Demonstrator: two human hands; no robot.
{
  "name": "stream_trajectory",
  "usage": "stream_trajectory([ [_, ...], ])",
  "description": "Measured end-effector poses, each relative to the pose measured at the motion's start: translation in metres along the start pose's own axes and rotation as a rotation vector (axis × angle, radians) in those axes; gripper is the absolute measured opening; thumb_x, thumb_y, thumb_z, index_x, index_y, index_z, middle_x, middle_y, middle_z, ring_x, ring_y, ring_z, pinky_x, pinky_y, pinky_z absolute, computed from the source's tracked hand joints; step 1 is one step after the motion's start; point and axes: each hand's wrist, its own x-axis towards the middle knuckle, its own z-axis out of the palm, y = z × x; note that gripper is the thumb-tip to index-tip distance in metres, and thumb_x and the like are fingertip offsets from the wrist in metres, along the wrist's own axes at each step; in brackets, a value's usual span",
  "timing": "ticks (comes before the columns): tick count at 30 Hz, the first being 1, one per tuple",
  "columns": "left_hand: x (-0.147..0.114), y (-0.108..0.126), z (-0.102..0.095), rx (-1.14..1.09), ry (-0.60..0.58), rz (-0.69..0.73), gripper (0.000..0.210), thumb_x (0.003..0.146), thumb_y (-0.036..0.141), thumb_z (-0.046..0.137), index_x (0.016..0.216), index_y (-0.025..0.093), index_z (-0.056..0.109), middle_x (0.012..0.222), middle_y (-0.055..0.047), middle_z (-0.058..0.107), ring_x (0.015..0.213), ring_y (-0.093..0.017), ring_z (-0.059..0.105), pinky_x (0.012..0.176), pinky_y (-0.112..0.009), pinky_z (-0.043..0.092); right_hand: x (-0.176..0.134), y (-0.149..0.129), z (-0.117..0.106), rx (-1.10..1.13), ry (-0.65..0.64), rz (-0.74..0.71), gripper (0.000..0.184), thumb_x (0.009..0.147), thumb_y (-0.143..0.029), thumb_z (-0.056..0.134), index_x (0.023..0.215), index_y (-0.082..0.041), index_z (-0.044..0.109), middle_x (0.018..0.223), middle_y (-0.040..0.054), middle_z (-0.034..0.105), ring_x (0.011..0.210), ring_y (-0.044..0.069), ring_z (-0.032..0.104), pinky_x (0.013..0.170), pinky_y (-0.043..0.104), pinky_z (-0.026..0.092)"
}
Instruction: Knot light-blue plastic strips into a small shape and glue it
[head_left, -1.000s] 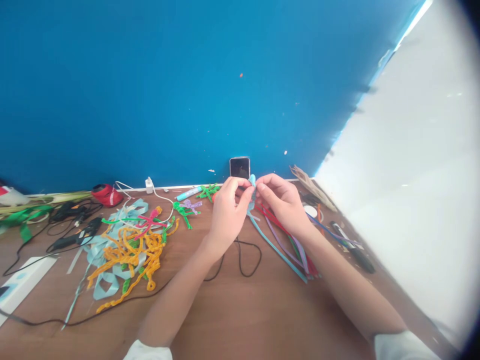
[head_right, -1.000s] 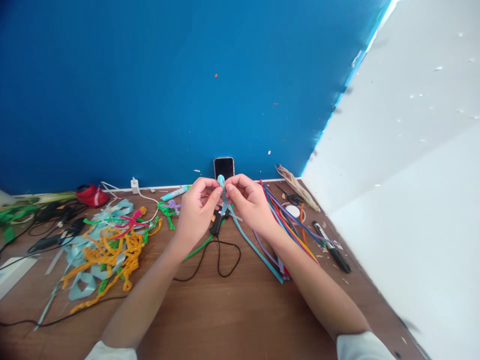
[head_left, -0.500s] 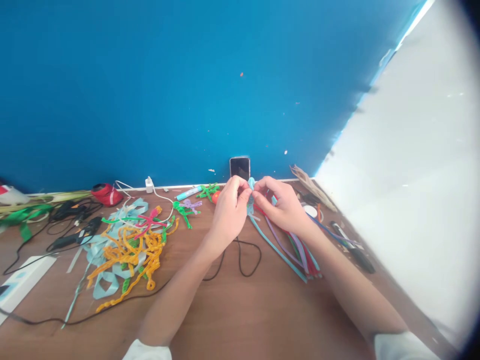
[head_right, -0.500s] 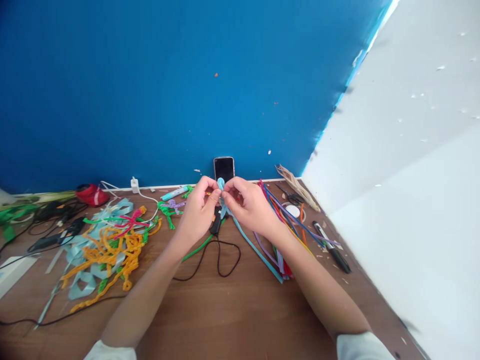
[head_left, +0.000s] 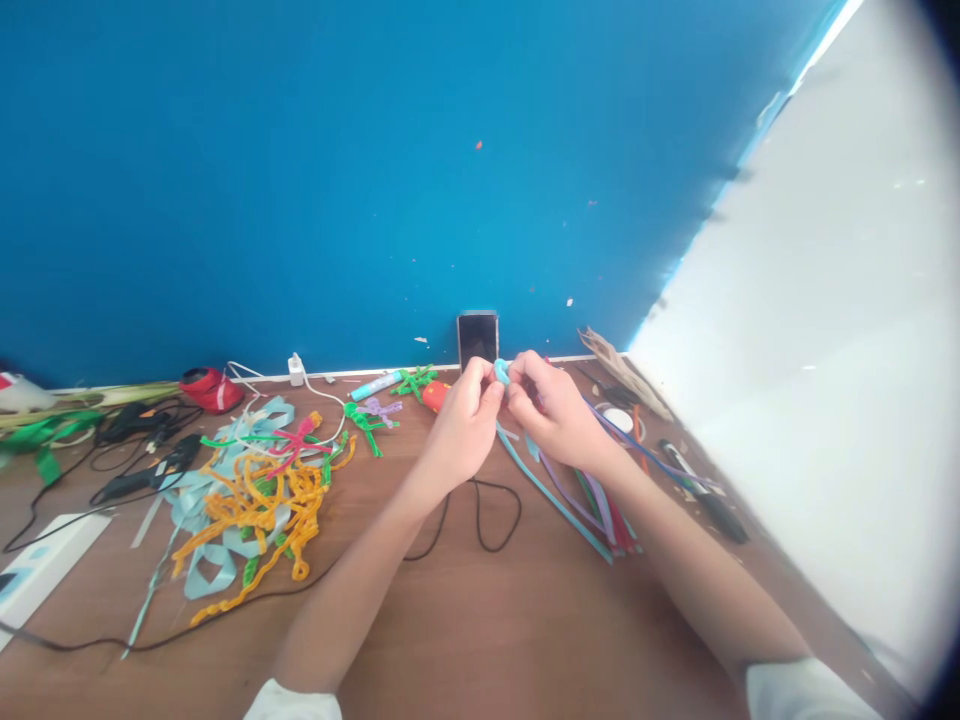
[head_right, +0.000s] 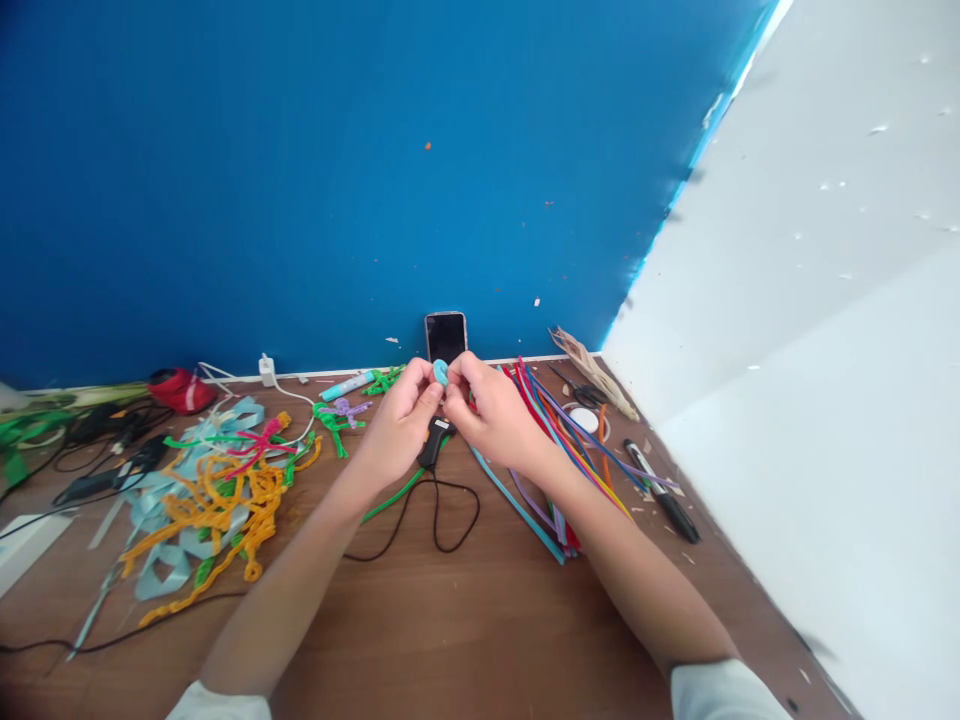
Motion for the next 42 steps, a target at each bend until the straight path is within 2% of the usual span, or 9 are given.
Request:
stream_trajectory([
  [8, -0.001, 0.004, -0.002, 0.088, -0.018, -0.022, 0.015, 0.1, 0.023, 0.041, 0.086, 0.021, 0.042, 0.085, 0.0, 0.05, 0.081, -0.016, 0.05, 0.073, -0.03, 0.039, 0.001, 0.005, 0.003, 0.106, 0.003, 0.006, 0.01, 0.089, -0.02, 0.047, 0.081, -0.023, 0.042, 0.068, -0.0038, 0.048, 0.064, 0.012, 0.041, 0.062, 0.026, 0.033],
  [14, 0.001, -0.005, -0.001, 0.05, -0.031, -0.037, 0.015, 0.1, 0.027, 0.042, 0.086, 0.021, 0.043, 0.082, 0.001, 0.05, 0.076, -0.014, 0.05, 0.069, -0.029, 0.042, 0.002, 0.003, 0.003, 0.14, -0.001, 0.008, 0.01, 0.091, -0.021, 0.045, 0.081, -0.022, 0.042, 0.067, -0.004, 0.048, 0.062, 0.012, 0.041, 0.061, 0.026, 0.034],
  [23, 0.004, -0.019, 0.006, -0.235, -0.033, -0.04, 0.021, 0.1, 0.042, 0.048, 0.098, 0.021, 0.049, 0.093, -0.001, 0.055, 0.075, -0.013, 0.058, 0.064, -0.026, 0.052, 0.002, 0.007, 0.003, 0.071, 0.021, 0.017, 0.01, 0.09, -0.023, 0.049, 0.081, -0.022, 0.045, 0.066, -0.004, 0.049, 0.06, 0.012, 0.045, 0.059, 0.027, 0.034],
  [27, 0.004, -0.018, 0.005, -0.148, 0.0, -0.018, 0.019, 0.1, 0.038, 0.05, 0.094, 0.021, 0.05, 0.092, -0.002, 0.055, 0.079, -0.014, 0.056, 0.072, -0.027, 0.05, 0.002, 0.006, 0.003, 0.057, 0.015, 0.022, 0.009, 0.089, -0.02, 0.048, 0.081, -0.022, 0.045, 0.065, -0.0043, 0.049, 0.058, 0.012, 0.044, 0.059, 0.027, 0.034],
  [33, 0.004, -0.016, 0.006, -0.003, 0.053, 0.017, 0.014, 0.101, 0.029, 0.045, 0.092, 0.02, 0.048, 0.089, -0.002, 0.055, 0.081, -0.014, 0.053, 0.074, -0.028, 0.045, 0.002, 0.004, 0.004, 0.109, 0.029, 0.046, 0.009, 0.088, -0.019, 0.048, 0.08, -0.022, 0.044, 0.063, -0.0047, 0.049, 0.058, 0.012, 0.042, 0.057, 0.026, 0.034],
  [42, 0.005, -0.019, 0.007, -0.103, 0.095, 0.026, 0.015, 0.099, 0.024, 0.045, 0.085, 0.021, 0.045, 0.077, 0.003, 0.046, 0.069, -0.011, 0.047, 0.063, -0.024, 0.04, 0.0, 0.004, 0.01, 0.178, 0.03, 0.058, 0.011, 0.089, -0.019, 0.05, 0.08, -0.022, 0.045, 0.067, -0.0039, 0.052, 0.059, 0.012, 0.047, 0.058, 0.026, 0.036],
])
